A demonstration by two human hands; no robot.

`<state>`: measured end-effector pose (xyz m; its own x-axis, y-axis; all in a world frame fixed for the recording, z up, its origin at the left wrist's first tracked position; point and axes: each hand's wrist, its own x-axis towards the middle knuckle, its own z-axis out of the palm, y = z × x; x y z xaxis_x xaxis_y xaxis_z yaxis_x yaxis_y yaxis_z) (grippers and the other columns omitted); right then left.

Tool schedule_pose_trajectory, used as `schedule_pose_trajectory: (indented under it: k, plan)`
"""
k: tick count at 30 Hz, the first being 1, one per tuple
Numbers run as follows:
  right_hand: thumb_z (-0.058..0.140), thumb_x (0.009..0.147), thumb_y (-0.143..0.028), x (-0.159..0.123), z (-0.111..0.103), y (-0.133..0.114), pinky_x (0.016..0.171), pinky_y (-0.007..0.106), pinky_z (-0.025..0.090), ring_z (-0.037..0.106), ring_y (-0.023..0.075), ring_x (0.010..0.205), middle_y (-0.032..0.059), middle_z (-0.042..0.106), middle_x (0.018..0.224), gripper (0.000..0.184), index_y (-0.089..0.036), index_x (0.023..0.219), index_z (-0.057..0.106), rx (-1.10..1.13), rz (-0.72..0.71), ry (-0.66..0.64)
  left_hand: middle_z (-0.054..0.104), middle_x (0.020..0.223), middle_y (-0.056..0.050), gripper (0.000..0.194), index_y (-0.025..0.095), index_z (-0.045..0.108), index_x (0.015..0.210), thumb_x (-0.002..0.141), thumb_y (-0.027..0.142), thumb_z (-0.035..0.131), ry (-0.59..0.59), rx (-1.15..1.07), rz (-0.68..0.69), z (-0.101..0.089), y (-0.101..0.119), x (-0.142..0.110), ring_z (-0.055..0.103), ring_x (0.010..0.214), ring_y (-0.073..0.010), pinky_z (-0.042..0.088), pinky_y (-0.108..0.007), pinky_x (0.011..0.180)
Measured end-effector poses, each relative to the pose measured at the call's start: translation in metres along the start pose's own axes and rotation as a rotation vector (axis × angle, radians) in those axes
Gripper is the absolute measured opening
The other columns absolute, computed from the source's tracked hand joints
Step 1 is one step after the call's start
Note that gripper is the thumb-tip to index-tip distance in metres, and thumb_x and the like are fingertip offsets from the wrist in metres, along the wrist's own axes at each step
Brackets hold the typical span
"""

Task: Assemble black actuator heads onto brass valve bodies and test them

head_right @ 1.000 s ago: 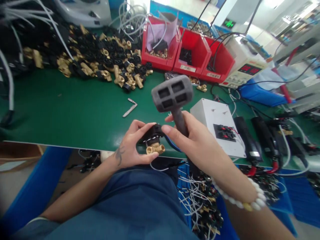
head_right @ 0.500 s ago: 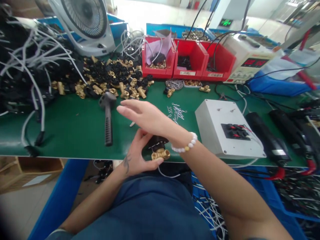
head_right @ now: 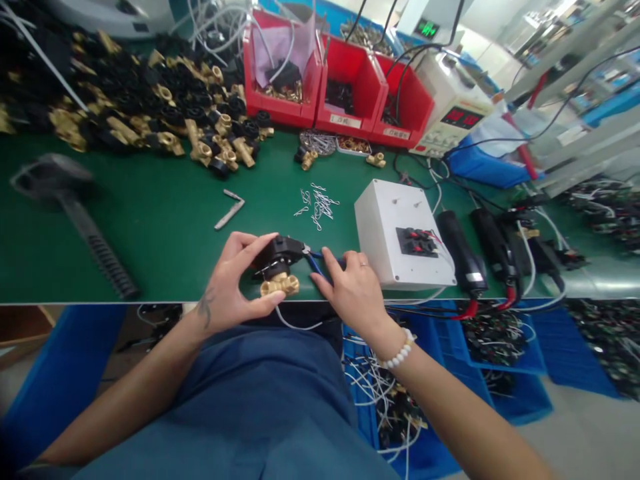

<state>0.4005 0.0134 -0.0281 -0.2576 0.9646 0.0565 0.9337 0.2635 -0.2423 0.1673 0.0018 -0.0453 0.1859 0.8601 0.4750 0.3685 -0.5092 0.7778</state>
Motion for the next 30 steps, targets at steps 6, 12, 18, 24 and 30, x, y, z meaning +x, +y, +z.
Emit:
schedule_pose_trajectory:
  k: [6, 12, 18, 24, 30]
  plan:
    - [0.02, 0.097, -0.076, 0.012, -0.04, -0.005, 0.062, 0.031, 0.048, 0.055, 0.0153, 0.066, 0.0084, 0.061, 0.084, 0.072, -0.017, 0.093, 0.061, 0.738, 0.105, -0.138, 0.053, 0.112, -0.009, 0.069, 0.016, 0.053, 0.14, 0.078, 0.041, 0.071, 0.0, 0.021, 0.006, -0.001, 0.001, 0.0, 0.055, 0.1, -0.022, 0.058, -0.037, 0.084]
    - [0.077, 0.08, -0.053, 0.002, -0.084, -0.026, 0.057, 0.025, 0.037, 0.036, 0.0082, 0.059, -0.0027, 0.041, 0.073, 0.039, -0.025, 0.103, 0.062, 1.182, -0.002, 0.243, 0.053, 0.111, -0.009, 0.068, 0.013, 0.054, 0.139, 0.078, 0.041, 0.071, 0.019, -0.002, 0.026, 0.0, 0.0, 0.001, 0.054, 0.101, -0.0219, 0.058, -0.037, 0.086]
    - [0.063, 0.087, -0.018, -0.009, -0.064, -0.022, 0.066, 0.027, 0.045, 0.053, 0.0131, 0.074, 0.0021, 0.055, 0.089, 0.023, -0.021, 0.11, 0.058, 0.444, -0.244, 0.081, 0.053, 0.11, -0.009, 0.07, 0.014, 0.054, 0.14, 0.077, 0.041, 0.071, -0.002, 0.005, 0.014, 0.0, 0.0, 0.0, 0.054, 0.1, -0.0221, 0.057, -0.038, 0.086]
    - [0.061, 0.094, -0.018, -0.005, -0.072, -0.031, 0.07, 0.028, 0.046, 0.054, 0.0132, 0.075, 0.0019, 0.054, 0.089, 0.019, -0.023, 0.113, 0.059, 0.377, -0.245, 0.52, 0.054, 0.11, -0.008, 0.07, 0.014, 0.054, 0.14, 0.078, 0.041, 0.07, 0.018, -0.01, 0.03, 0.002, -0.001, 0.0, 0.053, 0.099, -0.021, 0.057, -0.036, 0.087]
    - [0.053, 0.089, -0.007, -0.006, -0.062, -0.028, 0.058, 0.025, 0.04, 0.051, 0.013, 0.067, 0.0013, 0.053, 0.081, 0.024, -0.02, 0.109, 0.056, 0.032, -0.451, 0.264, 0.053, 0.11, -0.009, 0.071, 0.011, 0.053, 0.14, 0.077, 0.039, 0.071, -0.015, -0.009, 0.032, -0.002, 0.0, 0.001, 0.054, 0.099, -0.0211, 0.057, -0.038, 0.09]
